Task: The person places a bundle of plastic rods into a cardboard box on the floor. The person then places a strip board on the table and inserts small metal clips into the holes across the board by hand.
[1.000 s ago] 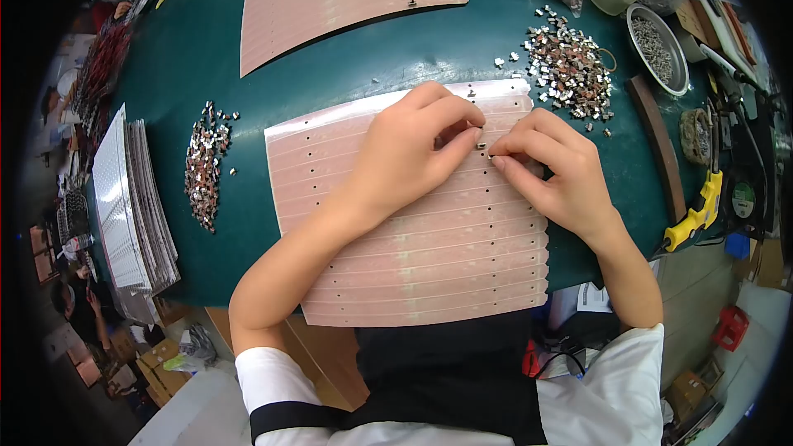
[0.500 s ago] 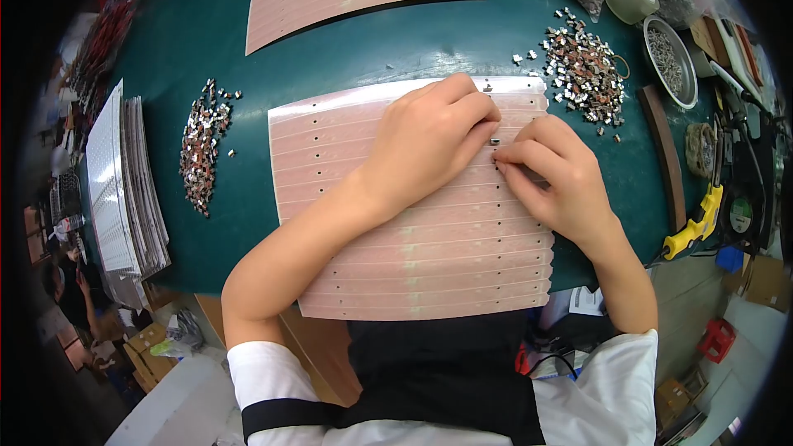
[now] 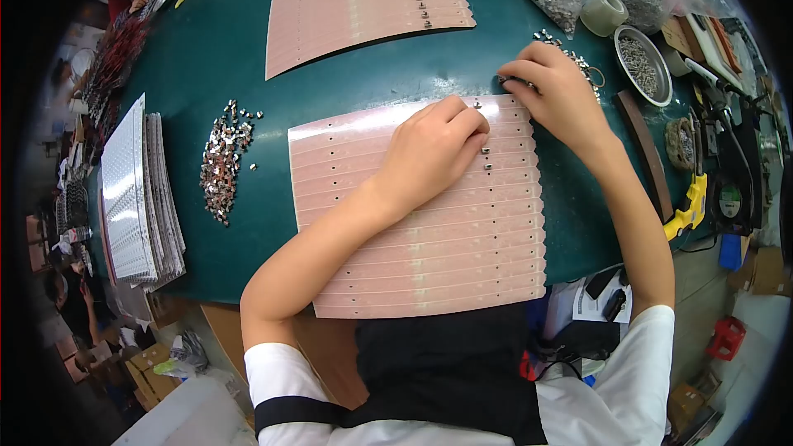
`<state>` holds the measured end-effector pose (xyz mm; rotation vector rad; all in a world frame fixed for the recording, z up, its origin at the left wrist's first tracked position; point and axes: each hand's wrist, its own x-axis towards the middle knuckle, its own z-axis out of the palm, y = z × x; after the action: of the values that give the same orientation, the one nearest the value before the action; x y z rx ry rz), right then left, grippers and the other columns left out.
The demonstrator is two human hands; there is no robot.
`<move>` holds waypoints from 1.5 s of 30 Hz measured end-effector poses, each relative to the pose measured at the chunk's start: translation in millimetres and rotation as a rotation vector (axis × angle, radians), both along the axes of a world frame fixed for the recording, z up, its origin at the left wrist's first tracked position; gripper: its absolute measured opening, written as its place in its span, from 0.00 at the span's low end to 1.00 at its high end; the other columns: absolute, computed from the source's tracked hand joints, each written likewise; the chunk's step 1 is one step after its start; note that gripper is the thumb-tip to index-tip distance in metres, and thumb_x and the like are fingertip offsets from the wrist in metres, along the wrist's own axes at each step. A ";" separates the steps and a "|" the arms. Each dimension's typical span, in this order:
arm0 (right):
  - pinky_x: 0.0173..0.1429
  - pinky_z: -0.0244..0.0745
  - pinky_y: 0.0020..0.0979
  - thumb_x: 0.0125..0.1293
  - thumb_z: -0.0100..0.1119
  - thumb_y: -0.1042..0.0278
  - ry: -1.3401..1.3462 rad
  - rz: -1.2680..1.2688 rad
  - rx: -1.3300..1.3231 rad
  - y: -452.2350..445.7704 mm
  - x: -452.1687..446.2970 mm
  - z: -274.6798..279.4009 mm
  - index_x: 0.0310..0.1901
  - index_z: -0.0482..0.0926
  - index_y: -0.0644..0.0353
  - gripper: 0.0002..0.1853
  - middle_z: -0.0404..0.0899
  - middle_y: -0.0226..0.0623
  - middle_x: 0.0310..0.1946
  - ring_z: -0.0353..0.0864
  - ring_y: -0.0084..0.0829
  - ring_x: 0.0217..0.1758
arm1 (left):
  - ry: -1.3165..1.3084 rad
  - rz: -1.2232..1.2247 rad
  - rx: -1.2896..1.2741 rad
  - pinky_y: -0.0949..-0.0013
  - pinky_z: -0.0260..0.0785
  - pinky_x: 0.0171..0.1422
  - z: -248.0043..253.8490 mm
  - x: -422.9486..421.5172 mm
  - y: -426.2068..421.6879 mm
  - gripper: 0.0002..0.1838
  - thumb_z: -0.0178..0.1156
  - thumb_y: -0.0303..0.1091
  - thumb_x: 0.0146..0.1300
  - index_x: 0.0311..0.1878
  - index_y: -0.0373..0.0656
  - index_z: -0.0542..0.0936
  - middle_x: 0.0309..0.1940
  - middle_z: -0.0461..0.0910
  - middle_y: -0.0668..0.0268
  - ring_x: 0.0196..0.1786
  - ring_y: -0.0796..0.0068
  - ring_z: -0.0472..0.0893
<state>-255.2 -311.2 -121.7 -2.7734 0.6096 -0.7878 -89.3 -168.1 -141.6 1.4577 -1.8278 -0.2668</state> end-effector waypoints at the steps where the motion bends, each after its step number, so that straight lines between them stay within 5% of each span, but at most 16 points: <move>1: 0.46 0.76 0.37 0.60 0.63 0.74 -0.004 -0.003 -0.002 -1.4 3.2 -1.7 0.36 0.85 0.61 0.04 0.80 0.36 0.34 0.81 0.39 0.40 | 0.004 -0.007 0.018 0.62 0.74 0.41 0.8 0.9 0.8 0.04 0.65 0.27 0.61 0.38 0.41 0.82 0.34 0.79 0.62 0.36 0.61 0.80; 5: 0.47 0.75 0.39 0.61 0.63 0.71 0.101 -0.030 -0.099 4.4 6.4 -4.4 0.33 0.82 0.62 0.04 0.78 0.37 0.33 0.79 0.41 0.42 | 0.061 -0.054 0.139 0.64 0.74 0.44 19.1 14.2 10.1 0.05 0.63 0.27 0.63 0.42 0.41 0.82 0.36 0.80 0.60 0.38 0.62 0.81; 11: 0.46 0.73 0.39 0.60 0.65 0.74 -0.024 0.028 0.465 68.8 -27.9 19.3 0.35 0.79 0.62 0.04 0.75 0.41 0.33 0.77 0.43 0.41 | -0.101 0.116 0.179 0.63 0.75 0.44 66.7 77.6 64.0 0.06 0.62 0.29 0.64 0.42 0.39 0.82 0.38 0.81 0.58 0.41 0.60 0.83; 18: 0.44 0.74 0.37 0.58 0.67 0.78 -0.027 0.128 0.271 97.3 -33.5 3.2 0.38 0.78 0.64 0.08 0.75 0.40 0.34 0.77 0.42 0.39 | -0.441 0.742 0.354 0.62 0.75 0.48 45.7 176.0 140.2 0.09 0.61 0.34 0.68 0.48 0.41 0.81 0.42 0.79 0.63 0.42 0.62 0.82; 22: 0.44 0.74 0.38 0.57 0.66 0.77 -0.019 0.110 0.227 97.5 -30.6 2.6 0.36 0.77 0.63 0.08 0.74 0.39 0.35 0.76 0.42 0.39 | -0.681 0.767 0.248 0.62 0.74 0.50 27.8 194.0 162.4 0.10 0.62 0.34 0.68 0.49 0.42 0.80 0.44 0.79 0.64 0.47 0.63 0.81; 32: 0.44 0.73 0.35 0.55 0.60 0.72 0.120 0.169 -0.033 95.1 -26.5 4.0 0.35 0.76 0.61 0.06 0.73 0.37 0.34 0.76 0.37 0.40 | -0.545 0.748 0.253 0.61 0.74 0.48 26.5 197.1 162.5 0.04 0.62 0.29 0.65 0.41 0.41 0.79 0.42 0.78 0.63 0.44 0.62 0.80; 38: 0.45 0.75 0.39 0.58 0.63 0.74 0.027 0.133 0.154 93.9 -26.8 8.4 0.35 0.75 0.63 0.06 0.73 0.39 0.34 0.76 0.42 0.41 | -0.551 0.727 0.163 0.60 0.73 0.49 30.1 199.7 163.9 0.04 0.60 0.27 0.66 0.42 0.40 0.79 0.41 0.78 0.61 0.43 0.61 0.80; 45: 0.44 0.75 0.38 0.55 0.67 0.77 0.067 0.146 0.156 94.1 -27.4 7.6 0.37 0.77 0.63 0.09 0.73 0.40 0.35 0.76 0.43 0.40 | -0.270 0.843 0.165 0.69 0.74 0.40 39.9 184.0 159.7 0.06 0.58 0.30 0.71 0.45 0.38 0.77 0.33 0.82 0.63 0.33 0.73 0.82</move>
<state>-282.6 -217.1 -114.1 -2.6739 0.4526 -0.5922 94.7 -8.4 -101.7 2.3191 -1.2380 0.2176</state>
